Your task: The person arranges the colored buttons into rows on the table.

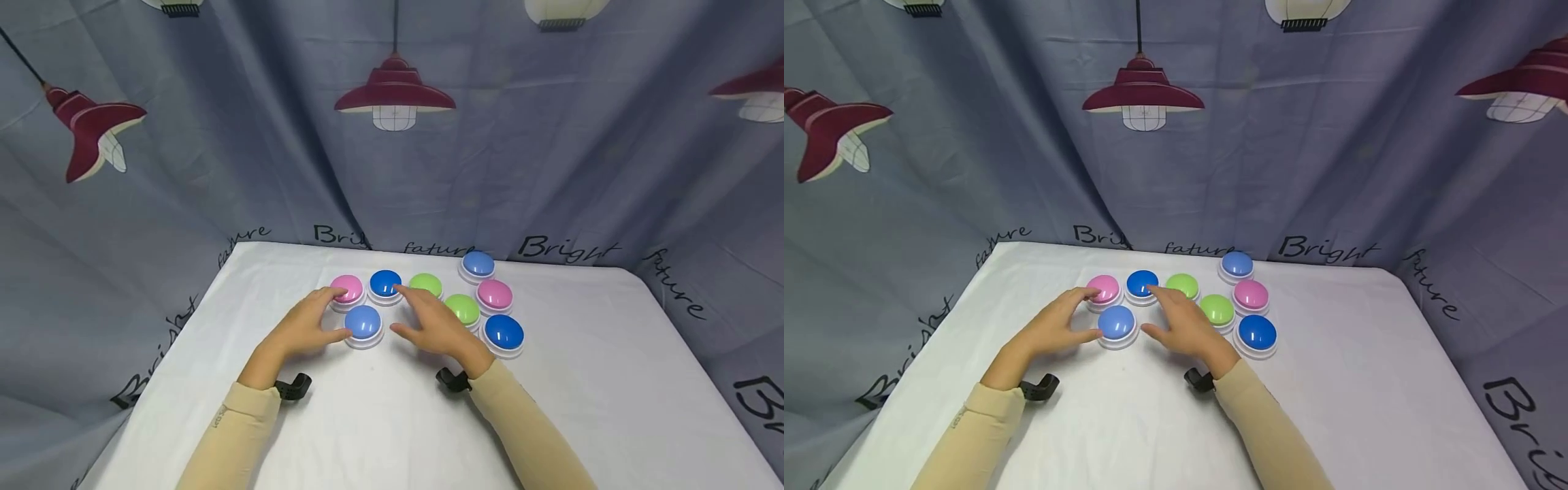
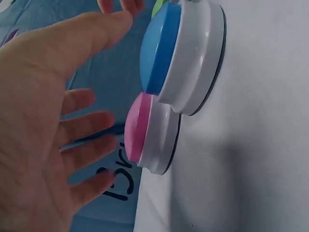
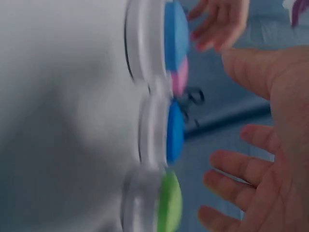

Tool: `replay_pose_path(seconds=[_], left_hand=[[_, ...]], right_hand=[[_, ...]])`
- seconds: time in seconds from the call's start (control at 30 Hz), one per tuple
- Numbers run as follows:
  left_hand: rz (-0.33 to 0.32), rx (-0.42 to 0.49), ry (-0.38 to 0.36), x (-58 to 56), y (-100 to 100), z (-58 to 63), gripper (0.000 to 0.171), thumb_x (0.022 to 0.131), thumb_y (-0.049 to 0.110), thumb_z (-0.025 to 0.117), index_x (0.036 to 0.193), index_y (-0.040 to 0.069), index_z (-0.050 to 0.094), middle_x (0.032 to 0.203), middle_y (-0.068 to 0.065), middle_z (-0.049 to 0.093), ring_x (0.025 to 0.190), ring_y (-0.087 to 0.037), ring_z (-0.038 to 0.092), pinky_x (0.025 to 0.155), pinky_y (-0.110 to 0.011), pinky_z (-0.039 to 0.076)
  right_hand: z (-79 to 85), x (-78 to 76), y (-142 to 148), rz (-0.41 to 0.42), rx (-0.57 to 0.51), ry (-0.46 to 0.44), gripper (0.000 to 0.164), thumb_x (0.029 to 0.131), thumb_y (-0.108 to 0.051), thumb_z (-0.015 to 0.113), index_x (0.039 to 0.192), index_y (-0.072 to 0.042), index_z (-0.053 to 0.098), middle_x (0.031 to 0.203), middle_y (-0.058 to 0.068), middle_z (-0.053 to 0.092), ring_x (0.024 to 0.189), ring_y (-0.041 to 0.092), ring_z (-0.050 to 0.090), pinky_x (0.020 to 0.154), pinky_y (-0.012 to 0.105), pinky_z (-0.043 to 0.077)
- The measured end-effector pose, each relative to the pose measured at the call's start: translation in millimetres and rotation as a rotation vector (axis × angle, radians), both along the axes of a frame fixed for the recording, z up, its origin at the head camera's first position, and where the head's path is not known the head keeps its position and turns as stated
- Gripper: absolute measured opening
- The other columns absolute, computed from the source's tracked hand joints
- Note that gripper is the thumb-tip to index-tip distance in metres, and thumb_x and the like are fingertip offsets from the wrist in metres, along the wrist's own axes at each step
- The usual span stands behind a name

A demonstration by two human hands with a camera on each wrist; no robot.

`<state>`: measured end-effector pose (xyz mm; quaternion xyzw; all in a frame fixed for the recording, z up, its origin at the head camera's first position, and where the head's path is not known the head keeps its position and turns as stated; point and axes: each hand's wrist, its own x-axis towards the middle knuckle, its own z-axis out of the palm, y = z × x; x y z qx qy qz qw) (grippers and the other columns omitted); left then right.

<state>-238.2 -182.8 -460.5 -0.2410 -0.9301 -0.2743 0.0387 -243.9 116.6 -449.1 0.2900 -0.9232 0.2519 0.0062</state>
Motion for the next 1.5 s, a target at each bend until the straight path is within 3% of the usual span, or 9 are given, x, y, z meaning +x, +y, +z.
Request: replay_pose_path(seconds=[0.07,0.2,0.3,0.37,0.67,1.0,1.33,1.5], left_hand=[[0.018,-0.098,0.083,0.5,0,1.9,0.085,0.079,0.052,0.077,0.145,0.009,0.045,0.144,-0.010,0.049,0.135,-0.028,0.041,0.110,-0.049,0.031],[0.060,-0.279,0.221,-0.7,-2,0.3,0.098,0.078,0.068,0.068,0.152,0.010,0.038,0.156,-0.013,0.034,0.146,-0.031,0.022,0.116,-0.054,0.015],[0.100,-0.345,0.270,0.1,-5,-2.2,0.111,0.072,0.079,0.063,0.156,0.014,0.031,0.162,-0.012,0.023,0.150,-0.030,0.008,0.117,-0.055,0.005],[0.118,-0.365,0.274,-0.1,-8,-2.7,0.116,0.069,0.084,0.061,0.157,0.016,0.027,0.163,-0.011,0.017,0.151,-0.028,0.003,0.117,-0.056,0.003],[0.128,-0.361,0.240,-4.6,-10,1.0,0.124,0.065,0.087,0.061,0.159,0.018,0.019,0.164,-0.011,0.014,0.151,-0.029,-0.001,0.117,-0.053,-0.008],[0.142,-0.359,0.245,-4.7,-14,3.3,0.125,0.064,0.087,0.062,0.159,0.018,0.019,0.164,-0.011,0.014,0.151,-0.028,-0.002,0.116,-0.060,0.000],[0.142,-0.305,0.188,-1.9,-18,10.4,0.125,0.066,0.083,0.066,0.160,0.020,0.013,0.165,-0.008,0.007,0.150,-0.026,-0.008,0.116,-0.056,-0.007],[0.114,-0.253,0.152,-2.2,-16,10.8,0.123,0.066,0.080,0.069,0.160,0.019,0.017,0.163,-0.011,0.018,0.150,-0.031,0.004,0.116,-0.059,0.004]], right_hand=[[3.3,-1.9,11,-0.057,0.036,0.057,0.080,0.090,-0.051,0.067,0.154,-0.018,0.034,0.154,0.007,0.039,0.142,0.028,0.032,0.115,0.051,0.026],[6.6,-7.5,31,-0.196,0.198,0.170,0.093,0.084,-0.067,0.062,0.157,-0.020,0.028,0.162,0.013,0.022,0.149,0.038,0.009,0.115,0.062,0.004],[7.9,-12.2,43,-0.278,0.307,0.234,0.104,0.079,-0.078,0.056,0.159,-0.021,0.022,0.164,0.017,0.009,0.148,0.043,-0.005,0.111,0.067,-0.007],[10.0,-14.3,50,-0.312,0.319,0.251,0.108,0.077,-0.080,0.056,0.159,-0.020,0.020,0.164,0.019,0.006,0.148,0.043,-0.008,0.111,0.067,-0.008],[13.4,-16.8,72,-0.372,0.293,0.209,0.113,0.076,-0.080,0.058,0.160,-0.018,0.016,0.163,0.019,0.007,0.148,0.039,-0.008,0.112,0.065,-0.005],[12.3,-15.7,79,-0.370,0.274,0.186,0.114,0.076,-0.080,0.058,0.160,-0.019,0.013,0.163,0.021,0.006,0.149,0.038,-0.009,0.112,0.065,-0.005],[11.9,-10.3,53,-0.283,0.224,0.188,0.111,0.076,-0.079,0.059,0.160,-0.019,0.017,0.163,0.018,0.009,0.149,0.038,-0.003,0.113,0.066,-0.001],[3.7,-6.0,32,-0.221,0.216,0.164,0.106,0.077,-0.075,0.061,0.159,-0.021,0.021,0.163,0.015,0.014,0.150,0.032,0.001,0.115,0.061,-0.001]])
